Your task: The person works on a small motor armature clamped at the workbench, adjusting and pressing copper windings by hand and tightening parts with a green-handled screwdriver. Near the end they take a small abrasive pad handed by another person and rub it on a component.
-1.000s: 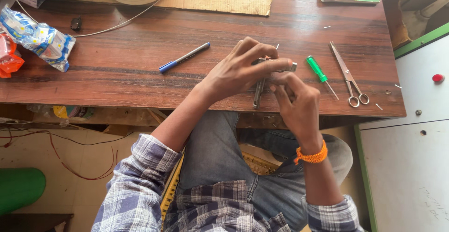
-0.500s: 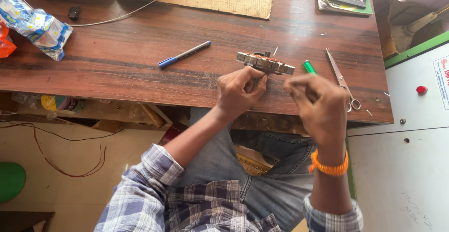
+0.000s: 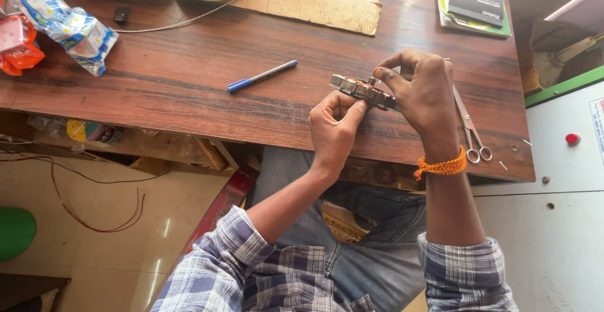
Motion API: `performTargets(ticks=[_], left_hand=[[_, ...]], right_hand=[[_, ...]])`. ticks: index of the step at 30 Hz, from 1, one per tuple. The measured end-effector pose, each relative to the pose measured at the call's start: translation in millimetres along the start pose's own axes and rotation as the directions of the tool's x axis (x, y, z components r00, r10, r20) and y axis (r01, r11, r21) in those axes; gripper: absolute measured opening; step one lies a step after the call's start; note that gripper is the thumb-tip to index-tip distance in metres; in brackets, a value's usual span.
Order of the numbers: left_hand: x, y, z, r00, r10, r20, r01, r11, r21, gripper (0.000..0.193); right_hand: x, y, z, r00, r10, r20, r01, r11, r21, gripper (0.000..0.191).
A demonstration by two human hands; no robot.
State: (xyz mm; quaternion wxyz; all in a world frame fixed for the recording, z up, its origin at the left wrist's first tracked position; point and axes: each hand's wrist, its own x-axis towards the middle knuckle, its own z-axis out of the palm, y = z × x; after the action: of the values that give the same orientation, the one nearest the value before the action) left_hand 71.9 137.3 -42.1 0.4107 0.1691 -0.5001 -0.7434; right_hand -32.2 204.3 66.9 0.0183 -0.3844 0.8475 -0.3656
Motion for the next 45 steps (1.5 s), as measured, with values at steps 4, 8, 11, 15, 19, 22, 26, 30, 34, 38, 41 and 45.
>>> performTargets(ticks=[4, 8, 11, 15, 19, 22, 26, 30, 34, 38, 41, 45], left_hand=[[-5.3, 4.3, 2.2, 0.999, -0.035, -0.007, 0.035, 0.999, 0.016, 0.009], [8.4, 24.0, -7.2, 0.837, 0.490, 0.242, -0.538, 0.663, 0.520, 0.021], [56.3, 35.4, -25.0, 0.446, 0.559, 0.699, -0.895, 0.293, 0.337, 0.067], [86.8, 29.2, -28.2, 0.400, 0.273, 0.875, -0.806, 0.559, 0.194, 0.093], [77.1, 21.1, -23.6, 0.514, 0.277, 0.812, -0.727, 0.643, 0.241, 0.097], [65.8, 17.4, -21.9, 0.589, 0.271, 0.761, -0.678, 0.678, 0.284, 0.096], [62.5, 10.0, -20.2, 0.587, 0.336, 0.737, -0.729, 0.616, 0.300, 0.076], [64.6, 5.9, -22.2, 0.562, 0.346, 0.752, -0.765, 0.564, 0.312, 0.059], [65.1, 5.8, -20.8, 0.580, 0.321, 0.748, -0.752, 0.565, 0.341, 0.067], [64.2, 7.9, -19.3, 0.593, 0.322, 0.738, -0.724, 0.614, 0.314, 0.078], [65.1, 11.1, -21.5, 0.576, 0.322, 0.752, -0.731, 0.614, 0.297, 0.079], [72.8, 15.1, -25.9, 0.465, 0.339, 0.818, -0.785, 0.586, 0.203, 0.065]], right_hand=[[3.1, 11.3, 1.2, 0.993, 0.111, 0.045, -0.110, 0.994, -0.015, 0.013], [0.3, 30.0, -6.7, 0.988, 0.149, 0.039, -0.150, 0.988, 0.024, 0.014], [-10.6, 43.4, -17.0, 0.986, 0.164, 0.039, -0.167, 0.981, 0.094, 0.015], [-21.5, 49.8, -34.6, 0.982, 0.162, 0.095, -0.182, 0.945, 0.272, 0.014], [-32.8, 43.3, -43.6, 0.967, 0.190, 0.170, -0.233, 0.930, 0.285, 0.014], [-38.5, 36.1, -41.2, 0.955, 0.228, 0.190, -0.269, 0.937, 0.224, 0.015], [-42.2, 30.6, -38.9, 0.971, 0.173, 0.164, -0.204, 0.959, 0.198, 0.015], [-37.8, 30.1, -43.6, 0.974, 0.165, 0.157, -0.200, 0.950, 0.240, 0.013], [-32.2, 29.5, -47.8, 0.972, 0.158, 0.175, -0.201, 0.944, 0.262, 0.012], [-42.6, 28.8, -39.5, 0.980, 0.091, 0.179, -0.123, 0.976, 0.178, 0.009], [-57.0, 31.6, -21.3, 0.988, 0.081, 0.130, -0.089, 0.994, 0.063, 0.008], [-73.0, 40.4, 10.4, 1.000, 0.004, 0.030, -0.004, 1.000, 0.023, 0.012]])
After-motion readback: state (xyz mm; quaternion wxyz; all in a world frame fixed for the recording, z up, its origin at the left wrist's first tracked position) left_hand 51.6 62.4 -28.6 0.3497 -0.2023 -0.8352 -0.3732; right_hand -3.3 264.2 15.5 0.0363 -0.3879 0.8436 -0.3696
